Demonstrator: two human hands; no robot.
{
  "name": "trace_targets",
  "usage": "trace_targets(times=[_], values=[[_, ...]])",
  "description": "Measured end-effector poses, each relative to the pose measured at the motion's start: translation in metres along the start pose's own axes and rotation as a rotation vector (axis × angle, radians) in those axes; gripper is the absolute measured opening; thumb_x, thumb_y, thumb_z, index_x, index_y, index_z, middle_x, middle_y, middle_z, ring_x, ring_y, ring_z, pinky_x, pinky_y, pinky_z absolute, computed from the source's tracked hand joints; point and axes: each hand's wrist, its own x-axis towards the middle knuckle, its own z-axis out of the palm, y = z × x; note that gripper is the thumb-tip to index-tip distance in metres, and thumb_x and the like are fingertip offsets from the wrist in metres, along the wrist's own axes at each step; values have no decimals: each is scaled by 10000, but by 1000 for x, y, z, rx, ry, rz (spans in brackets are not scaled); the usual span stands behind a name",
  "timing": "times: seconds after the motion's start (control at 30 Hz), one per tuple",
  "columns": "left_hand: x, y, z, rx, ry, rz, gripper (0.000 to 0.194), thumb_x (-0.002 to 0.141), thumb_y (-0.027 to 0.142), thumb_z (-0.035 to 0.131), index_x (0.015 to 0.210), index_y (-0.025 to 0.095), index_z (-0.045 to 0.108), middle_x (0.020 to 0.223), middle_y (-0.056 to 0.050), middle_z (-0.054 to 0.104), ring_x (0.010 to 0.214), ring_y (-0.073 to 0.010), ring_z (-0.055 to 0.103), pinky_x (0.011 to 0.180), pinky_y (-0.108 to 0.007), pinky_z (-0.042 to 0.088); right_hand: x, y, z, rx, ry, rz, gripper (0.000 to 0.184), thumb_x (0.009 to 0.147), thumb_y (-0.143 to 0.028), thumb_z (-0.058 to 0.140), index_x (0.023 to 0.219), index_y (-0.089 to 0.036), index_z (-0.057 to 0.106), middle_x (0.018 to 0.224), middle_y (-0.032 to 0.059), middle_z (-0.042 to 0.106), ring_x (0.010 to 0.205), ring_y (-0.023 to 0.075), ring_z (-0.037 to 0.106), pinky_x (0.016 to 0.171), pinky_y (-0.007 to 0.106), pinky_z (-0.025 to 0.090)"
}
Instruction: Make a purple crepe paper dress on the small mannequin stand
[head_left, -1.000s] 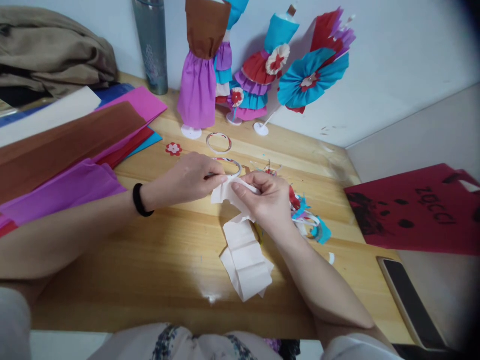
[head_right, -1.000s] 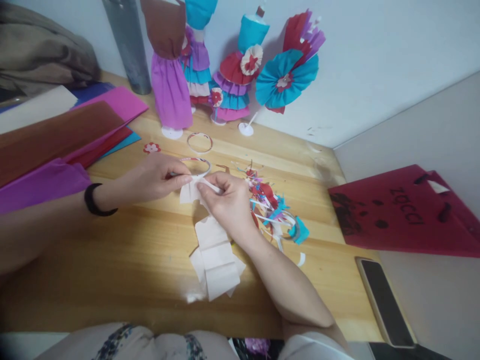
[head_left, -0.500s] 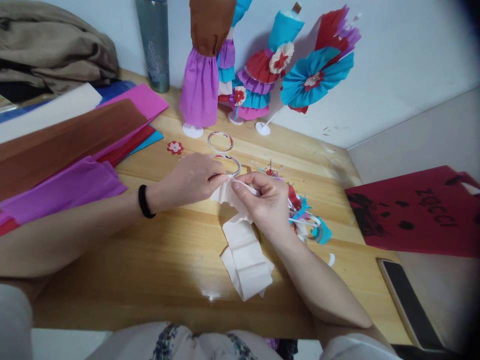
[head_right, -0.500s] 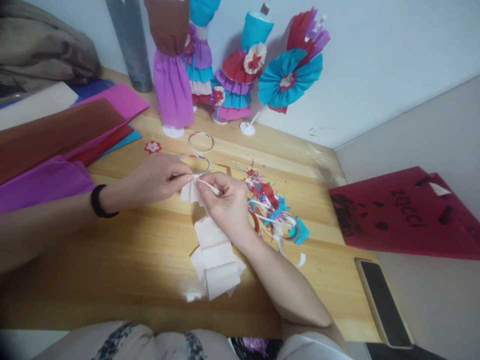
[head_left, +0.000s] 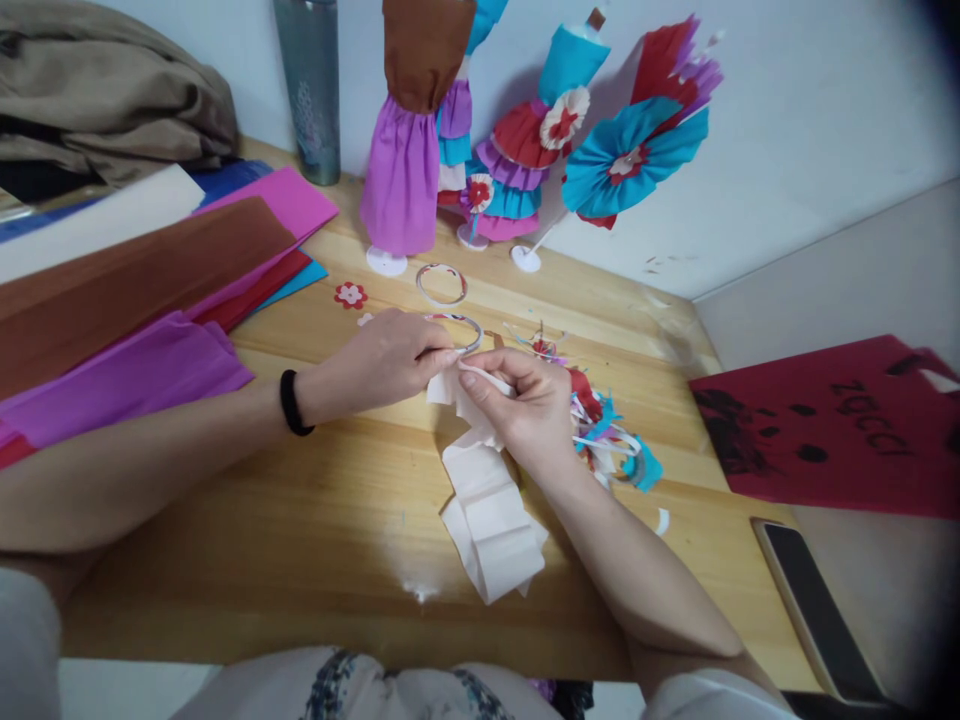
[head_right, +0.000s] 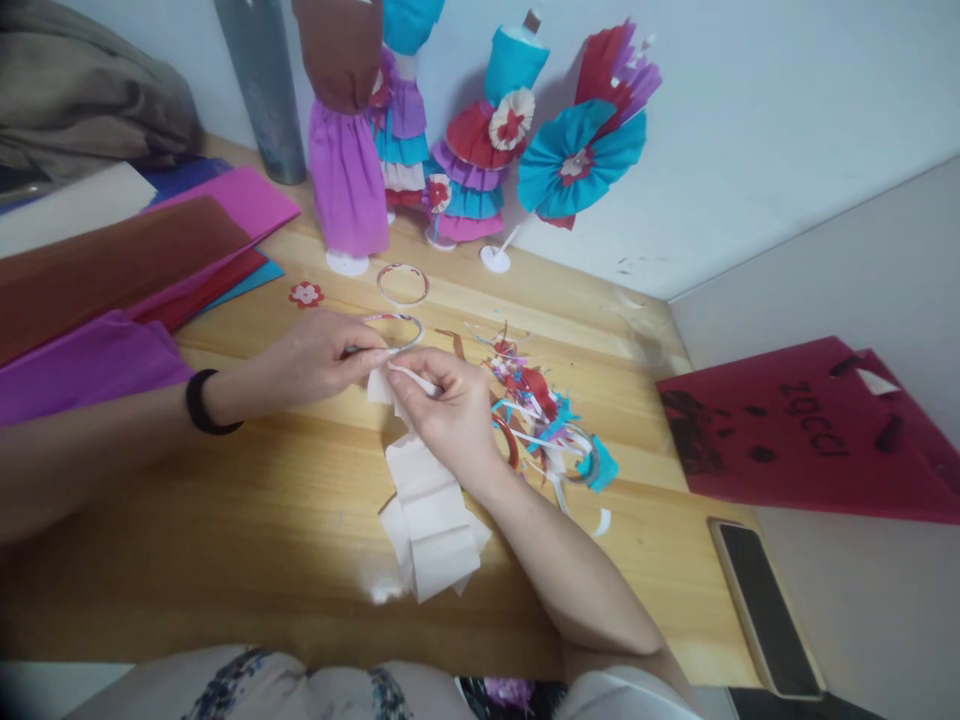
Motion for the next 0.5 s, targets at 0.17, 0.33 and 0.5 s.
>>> trace_targets(times=[0.17, 0.33, 0.5], values=[[0, -3, 0, -76, -33, 10, 341, 877, 181, 499, 547, 157, 417, 524, 40, 354, 531, -90, 343, 553, -265, 224, 0, 0, 0, 30, 3, -6, 92, 774, -287, 685, 765, -198, 708, 757, 29, 735, 684, 167, 656, 645, 297, 504], [0, -7, 3, -175, -62, 5, 314, 895, 227, 472, 597, 143, 526, 541, 36, 395, 532, -86, 340, 535, -260, 211, 2, -1, -2, 60, 30, 29, 92, 754, -294, 722, 771, -204, 713, 734, 23, 724, 667, 165, 648, 639, 301, 502], [0, -6, 2, -203, -50, 11, 307, 887, 238, 476, 598, 144, 521, 553, 34, 398, 548, -91, 354, 529, -253, 213, -1, -4, -2, 13, 2, -36, 76, 776, -277, 701, 743, -208, 706, 746, 20, 724, 673, 163, 646, 627, 292, 495]])
